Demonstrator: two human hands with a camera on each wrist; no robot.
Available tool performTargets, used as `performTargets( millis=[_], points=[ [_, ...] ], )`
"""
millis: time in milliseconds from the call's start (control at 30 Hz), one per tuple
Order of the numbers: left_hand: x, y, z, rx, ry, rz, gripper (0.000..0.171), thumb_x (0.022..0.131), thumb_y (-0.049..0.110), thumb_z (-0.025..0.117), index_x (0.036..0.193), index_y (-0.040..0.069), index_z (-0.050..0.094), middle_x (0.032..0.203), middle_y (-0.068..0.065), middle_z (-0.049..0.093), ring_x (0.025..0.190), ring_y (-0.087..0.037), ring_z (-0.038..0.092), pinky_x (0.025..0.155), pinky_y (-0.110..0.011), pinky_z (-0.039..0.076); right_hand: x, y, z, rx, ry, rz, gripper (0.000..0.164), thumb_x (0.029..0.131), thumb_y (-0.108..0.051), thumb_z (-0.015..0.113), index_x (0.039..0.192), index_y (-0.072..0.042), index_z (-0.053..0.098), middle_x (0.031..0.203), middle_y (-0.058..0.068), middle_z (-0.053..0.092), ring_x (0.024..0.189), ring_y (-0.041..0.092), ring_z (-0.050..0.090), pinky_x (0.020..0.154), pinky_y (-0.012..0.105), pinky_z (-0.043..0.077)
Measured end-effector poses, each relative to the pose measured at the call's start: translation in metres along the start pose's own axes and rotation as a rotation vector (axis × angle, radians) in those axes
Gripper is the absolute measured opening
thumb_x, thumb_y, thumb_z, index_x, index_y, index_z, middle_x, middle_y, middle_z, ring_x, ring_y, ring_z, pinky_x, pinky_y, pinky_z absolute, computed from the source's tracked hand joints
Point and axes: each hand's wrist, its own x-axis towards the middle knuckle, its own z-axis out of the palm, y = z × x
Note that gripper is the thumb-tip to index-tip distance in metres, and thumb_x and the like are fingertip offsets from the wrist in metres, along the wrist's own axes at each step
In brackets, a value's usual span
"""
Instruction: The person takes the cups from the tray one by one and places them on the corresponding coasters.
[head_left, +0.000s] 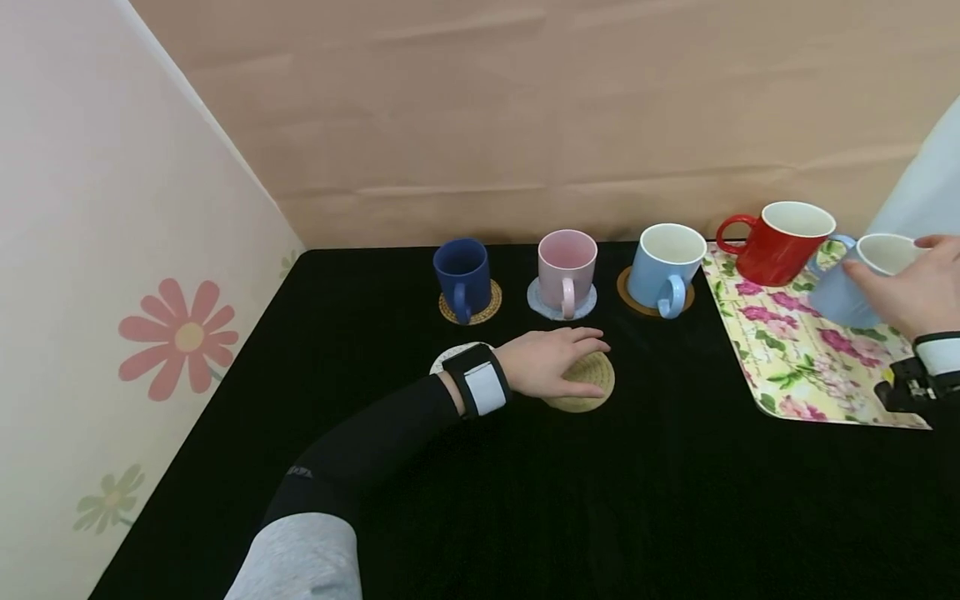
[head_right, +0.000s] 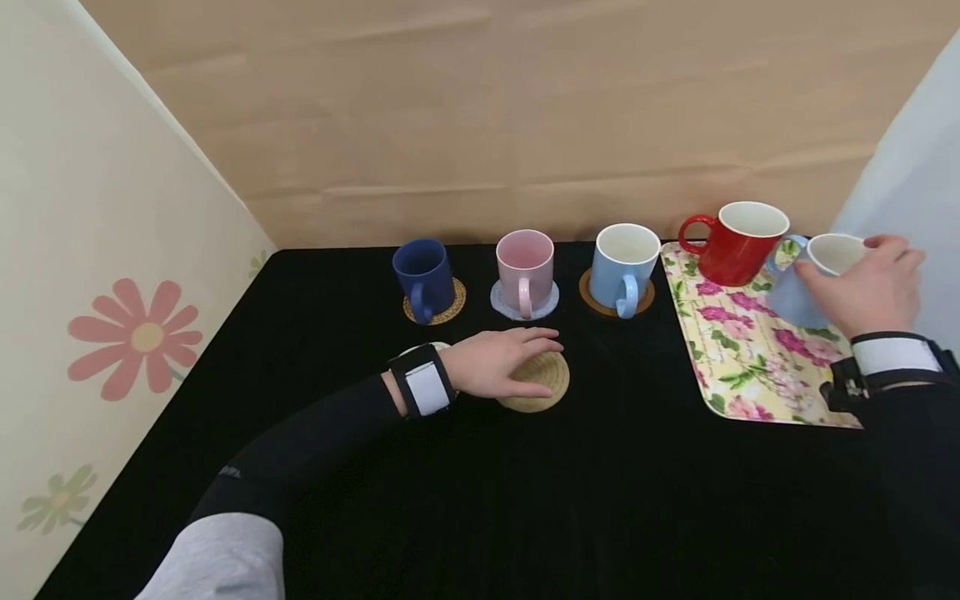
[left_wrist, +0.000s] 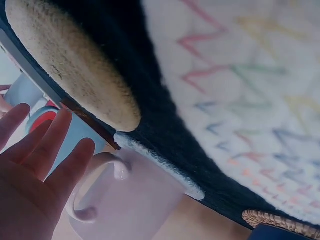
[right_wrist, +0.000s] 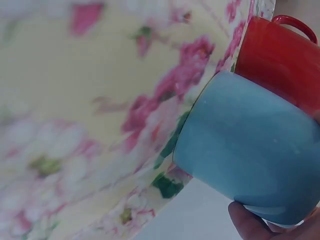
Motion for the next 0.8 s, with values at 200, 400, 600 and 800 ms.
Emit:
performTargets(
  millis=[200, 400, 600, 800],
  points=[
    [0.0, 0.003, -0.002, -0.014, 0.001, -0.001, 0.069, 0.093, 0.063, 0.048, 0.149, 0.024, 0.038, 0.158, 0.0, 0.025, 0.138, -0.016, 0.033, 0.103, -0.035, 0.04, 0.007, 0.031, 0.008, -0.017, -0.013, -0.017, 0.093, 0.091, -0.059, 0.043, 0.15, -0.005, -0.005, 0.144, 0.036, 0.009, 0.117, 0.059, 0.024, 0.088, 0.073, 0.035],
    [0.001, 0.005, -0.004, -0.004, 0.002, -0.003, 0.07, 0.093, 0.064, 0.047, 0.149, 0.025, 0.037, 0.158, 0.001, 0.025, 0.138, -0.016, 0.034, 0.104, -0.034, 0.039, -0.012, 0.029, 0.002, -0.033, -0.02, -0.051, 0.095, 0.09, -0.058, 0.047, 0.15, -0.003, -0.002, 0.144, 0.036, 0.008, 0.121, 0.058, 0.02, 0.09, 0.073, 0.035],
    [0.003, 0.008, -0.005, -0.011, 0.016, 0.014, 0.069, 0.093, 0.064, 0.048, 0.148, 0.024, 0.039, 0.157, 0.0, 0.027, 0.138, -0.015, 0.034, 0.104, -0.033, 0.039, -0.07, -0.02, -0.023, -0.02, -0.054, -0.096, 0.091, 0.093, -0.049, 0.051, 0.147, 0.009, 0.005, 0.137, 0.039, 0.015, 0.116, 0.058, 0.025, 0.085, 0.072, 0.039],
    [0.006, 0.012, -0.008, -0.035, 0.014, 0.024, 0.069, 0.093, 0.064, 0.046, 0.149, 0.024, 0.038, 0.157, 0.001, 0.026, 0.139, -0.014, 0.032, 0.105, -0.033, 0.037, -0.113, -0.049, -0.038, 0.021, -0.086, -0.157, 0.085, 0.095, -0.038, 0.053, 0.143, 0.015, 0.008, 0.134, 0.04, 0.016, 0.107, 0.059, 0.029, 0.081, 0.073, 0.04]
  ],
)
